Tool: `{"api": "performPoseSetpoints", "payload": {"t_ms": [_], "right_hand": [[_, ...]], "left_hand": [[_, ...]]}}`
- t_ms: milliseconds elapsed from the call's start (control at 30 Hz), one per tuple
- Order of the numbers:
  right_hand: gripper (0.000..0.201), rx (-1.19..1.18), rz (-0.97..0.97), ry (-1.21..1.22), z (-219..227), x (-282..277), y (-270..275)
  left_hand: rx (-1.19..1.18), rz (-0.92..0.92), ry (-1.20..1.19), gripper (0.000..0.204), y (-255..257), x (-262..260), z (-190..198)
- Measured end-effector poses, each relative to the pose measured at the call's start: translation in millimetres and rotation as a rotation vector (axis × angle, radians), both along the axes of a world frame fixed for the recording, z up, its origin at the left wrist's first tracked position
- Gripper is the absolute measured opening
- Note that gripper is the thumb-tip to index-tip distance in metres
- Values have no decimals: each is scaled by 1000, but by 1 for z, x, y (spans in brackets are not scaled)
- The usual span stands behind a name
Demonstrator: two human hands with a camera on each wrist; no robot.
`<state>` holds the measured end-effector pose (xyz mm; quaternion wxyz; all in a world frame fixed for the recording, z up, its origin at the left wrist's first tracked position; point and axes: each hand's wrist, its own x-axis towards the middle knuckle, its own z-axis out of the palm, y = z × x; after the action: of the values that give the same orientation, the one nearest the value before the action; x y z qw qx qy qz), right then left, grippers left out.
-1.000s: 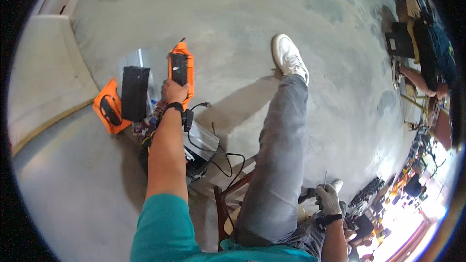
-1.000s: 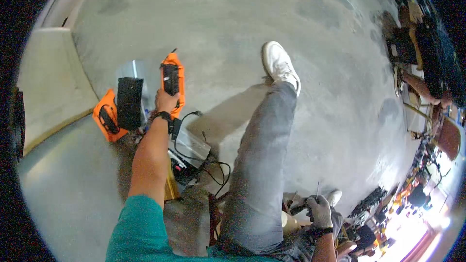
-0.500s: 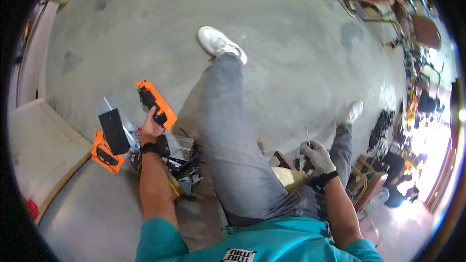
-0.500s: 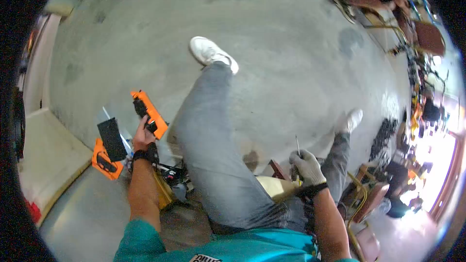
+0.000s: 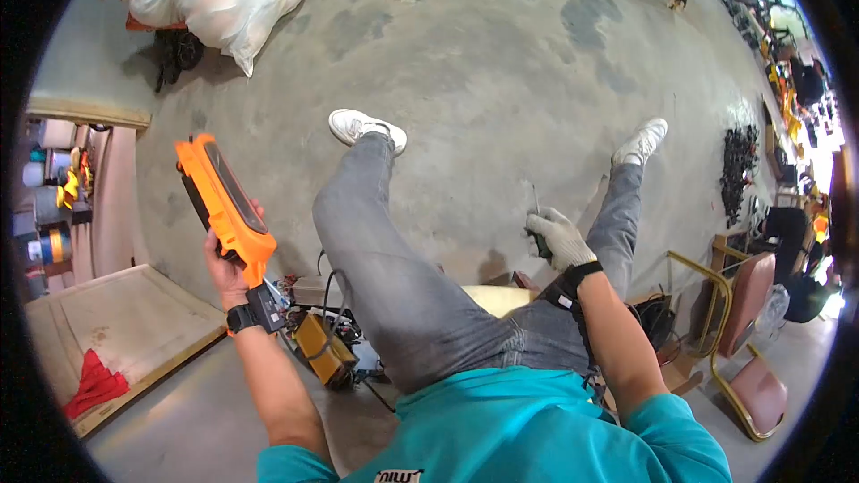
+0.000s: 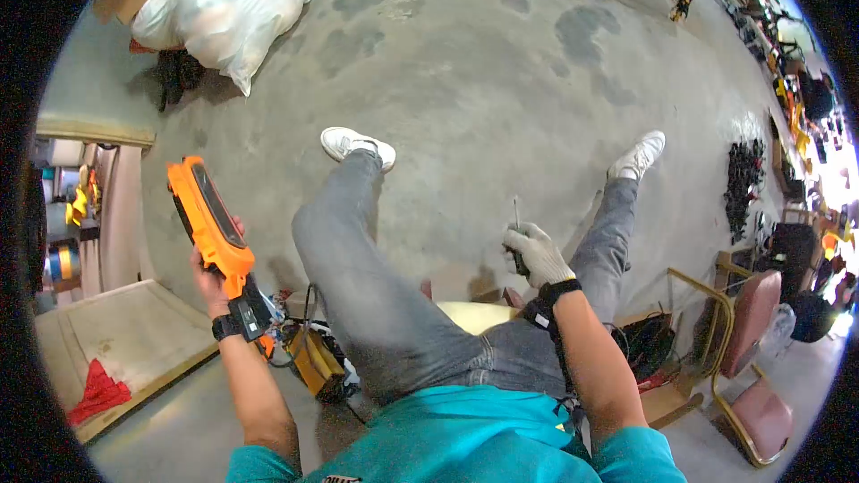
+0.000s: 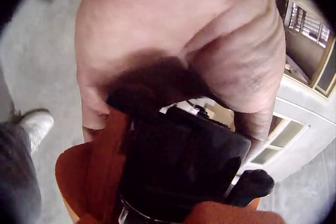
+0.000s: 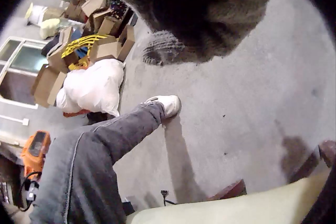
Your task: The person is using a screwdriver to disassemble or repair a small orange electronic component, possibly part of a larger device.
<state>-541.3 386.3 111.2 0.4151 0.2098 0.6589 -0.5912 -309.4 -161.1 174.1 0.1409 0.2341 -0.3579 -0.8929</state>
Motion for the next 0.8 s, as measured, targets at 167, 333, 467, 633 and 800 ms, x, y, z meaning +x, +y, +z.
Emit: {"api": "performPoseSetpoints", "payload": {"t_ms": [167,333,467,633,800], "right_hand": [[35,-131,-107,33,-7,-7,27],[12,-223,-253,11,-4,-10,37],[15,-268,-240,-2,-7,-12,44],[17,-317,-259,9,-17,-17,30],[30,-308,-201,19,2,-7,18]], "left_hand": [[-6,-247,140,87,89,-55,40],[159,-266,-43,77,208,-80,32],[124,-353,-138,65,240,-72,-8],[-32,-270,-256,44,267,-76,-47],[-66,-299,-229,42,287,-98,-34]]}}
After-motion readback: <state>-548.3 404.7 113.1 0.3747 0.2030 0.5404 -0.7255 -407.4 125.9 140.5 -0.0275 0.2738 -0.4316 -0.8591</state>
